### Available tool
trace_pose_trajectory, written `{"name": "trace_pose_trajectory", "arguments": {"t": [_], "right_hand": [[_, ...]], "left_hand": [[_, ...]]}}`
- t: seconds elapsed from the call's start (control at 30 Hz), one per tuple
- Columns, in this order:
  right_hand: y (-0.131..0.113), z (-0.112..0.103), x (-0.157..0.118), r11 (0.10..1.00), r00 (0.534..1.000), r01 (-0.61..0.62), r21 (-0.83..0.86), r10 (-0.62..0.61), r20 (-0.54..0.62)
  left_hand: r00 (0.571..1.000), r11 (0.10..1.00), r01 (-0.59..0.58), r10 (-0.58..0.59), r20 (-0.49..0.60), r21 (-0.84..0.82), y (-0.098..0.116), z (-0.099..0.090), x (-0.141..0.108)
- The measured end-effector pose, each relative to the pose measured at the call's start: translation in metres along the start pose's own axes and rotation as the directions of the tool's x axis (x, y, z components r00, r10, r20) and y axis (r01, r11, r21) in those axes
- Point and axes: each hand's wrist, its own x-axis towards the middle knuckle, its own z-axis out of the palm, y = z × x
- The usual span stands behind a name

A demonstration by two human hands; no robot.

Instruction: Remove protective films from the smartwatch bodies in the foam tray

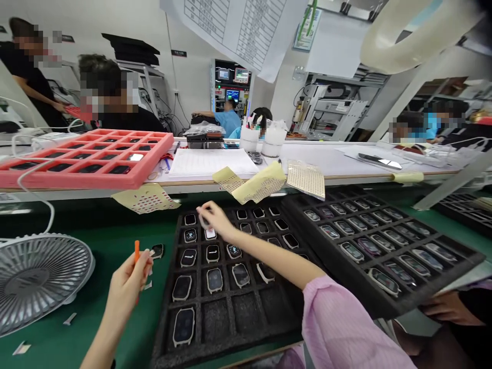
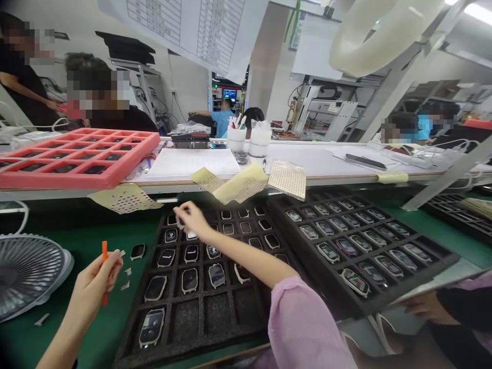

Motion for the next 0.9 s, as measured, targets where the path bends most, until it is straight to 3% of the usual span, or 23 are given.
{"name": "trace_pose_trajectory", "arguments": {"t": [0.07,0.13,0.23,0.4,0.67,0.9], "right_hand": [[0.015,-0.029,0.023,0.995,0.999,-0.023,-0.094,0.019,-0.042],[0.029,-0.051,0.040,0.980,0.996,-0.038,-0.197,0.022,-0.083],[0.044,-0.065,0.053,0.943,0.995,0.011,-0.331,-0.043,-0.091],[0.055,-0.067,0.058,0.879,0.993,0.090,-0.468,-0.115,-0.024],[0.061,-0.090,0.050,0.789,0.991,0.134,-0.599,-0.096,0.096],[0.067,-0.122,0.029,0.710,0.985,-0.066,-0.701,-0.065,-0.159]], "left_hand": [[1.000,0.951,0.024,-0.027,0.005,0.307,-0.016,-0.022,0.006],[0.996,0.848,0.040,-0.078,0.050,0.528,-0.032,-0.035,0.009],[0.991,0.741,0.021,-0.106,0.086,0.671,-0.047,-0.039,0.009],[0.996,0.685,0.016,-0.074,0.047,0.729,-0.048,-0.035,0.009],[0.994,0.712,-0.018,-0.062,0.089,0.702,-0.042,-0.029,0.009],[0.987,0.768,0.004,-0.108,0.123,0.641,-0.024,-0.013,0.005]]}}
